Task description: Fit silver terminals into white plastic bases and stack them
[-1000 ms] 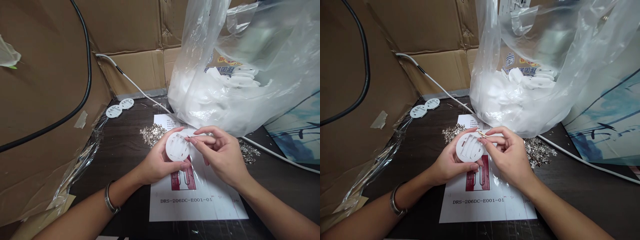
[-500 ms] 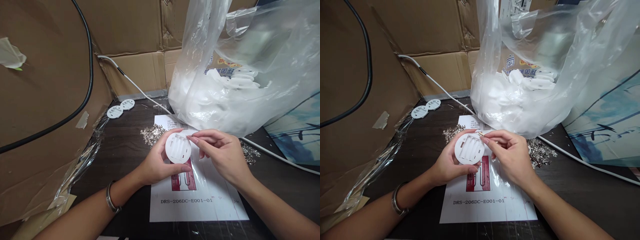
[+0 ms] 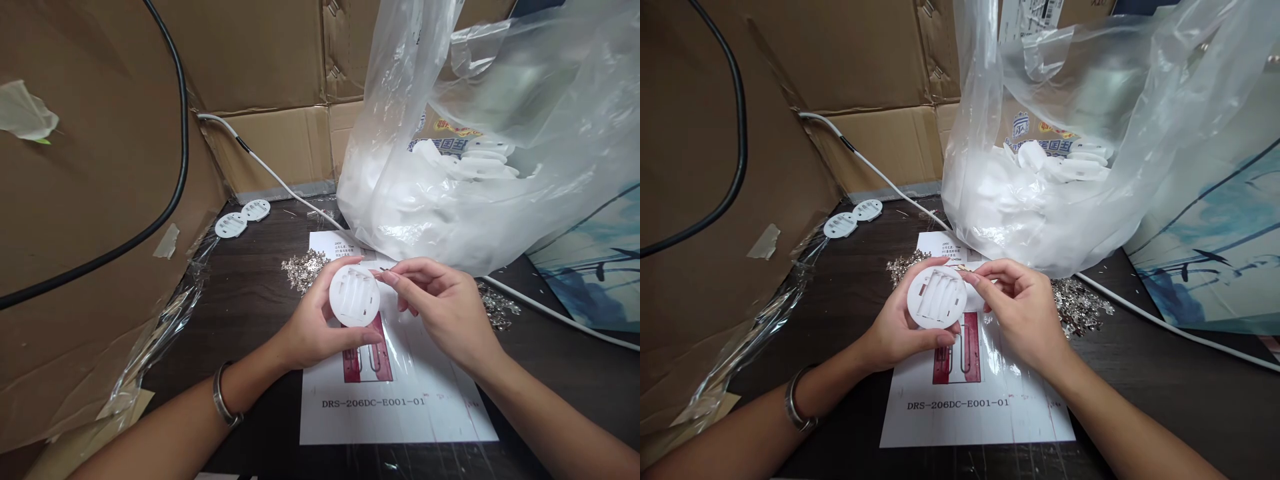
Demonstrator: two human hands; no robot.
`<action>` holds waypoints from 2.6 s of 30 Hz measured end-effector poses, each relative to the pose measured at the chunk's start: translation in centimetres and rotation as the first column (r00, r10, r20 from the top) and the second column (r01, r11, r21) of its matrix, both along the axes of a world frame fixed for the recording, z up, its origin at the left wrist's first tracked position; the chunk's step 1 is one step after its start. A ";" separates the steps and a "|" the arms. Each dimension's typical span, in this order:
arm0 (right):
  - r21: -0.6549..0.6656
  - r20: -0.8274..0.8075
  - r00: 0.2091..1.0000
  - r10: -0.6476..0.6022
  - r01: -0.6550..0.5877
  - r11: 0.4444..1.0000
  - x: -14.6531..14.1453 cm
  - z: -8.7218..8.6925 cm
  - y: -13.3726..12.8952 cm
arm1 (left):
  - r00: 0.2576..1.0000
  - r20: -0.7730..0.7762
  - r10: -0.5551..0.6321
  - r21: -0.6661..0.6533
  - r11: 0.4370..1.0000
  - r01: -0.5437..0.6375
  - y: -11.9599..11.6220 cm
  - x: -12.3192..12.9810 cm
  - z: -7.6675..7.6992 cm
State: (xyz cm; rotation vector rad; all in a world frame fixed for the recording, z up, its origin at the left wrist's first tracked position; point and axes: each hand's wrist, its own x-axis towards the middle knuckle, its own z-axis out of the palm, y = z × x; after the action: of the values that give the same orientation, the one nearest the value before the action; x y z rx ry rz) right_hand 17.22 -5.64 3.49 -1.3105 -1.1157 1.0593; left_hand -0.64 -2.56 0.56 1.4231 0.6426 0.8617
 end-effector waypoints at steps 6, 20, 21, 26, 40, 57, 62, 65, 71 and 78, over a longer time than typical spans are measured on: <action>-0.062 -0.060 0.983 0.175 -0.179 0.982 0.5 -0.5 -0.1 | 0.995 0.061 0.075 0.175 0.981 -0.085 0.2 0.2 -0.7; 0.002 0.041 0.919 0.392 -0.393 0.920 1.6 -0.3 0.0 | 0.970 0.069 -0.231 0.323 0.926 0.198 -0.1 -0.4 -0.2; 0.002 0.107 0.916 0.386 -0.389 0.921 1.7 -0.3 -0.1 | 0.974 0.063 -0.219 0.313 0.931 0.189 -0.2 -0.5 -0.2; 0.001 0.195 0.898 0.395 -0.403 0.915 1.7 0.1 -0.2 | 0.996 -0.073 -0.058 0.405 0.911 0.083 -0.4 -0.3 -0.2; 0.100 0.484 0.840 0.246 -0.332 0.938 1.0 0.1 0.1 | 0.998 0.015 0.054 0.572 0.819 -0.053 0.1 0.2 -1.2; 0.070 0.401 0.883 0.243 -0.294 0.953 0.8 -0.3 0.2 | 0.995 -0.068 0.066 0.641 0.768 -0.007 0.0 -0.1 -1.1; -0.091 0.104 0.943 0.315 -0.306 0.948 0.9 -0.6 0.3 | 0.999 0.018 0.034 0.504 0.863 -0.038 -0.2 0.1 -0.9; -0.136 -0.062 0.930 0.363 -0.368 0.920 0.9 -0.8 0.5 | 0.999 0.046 0.017 0.425 0.904 -0.035 -0.3 0.3 -0.6; -0.143 -0.255 0.890 0.378 -0.422 0.895 0.8 -0.9 0.5 | 0.997 0.068 -0.028 0.306 0.952 0.005 -0.5 0.2 -0.2; -0.118 -0.298 0.878 0.374 -0.423 0.898 1.1 -1.2 0.8 | 0.999 0.034 -0.035 0.223 0.974 0.026 -0.5 0.2 -0.6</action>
State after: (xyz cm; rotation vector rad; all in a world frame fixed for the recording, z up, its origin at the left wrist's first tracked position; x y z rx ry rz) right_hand 18.35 -4.80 2.32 -1.0487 -1.1276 1.6299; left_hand -0.48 -3.10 -0.07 1.6097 0.5058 0.9574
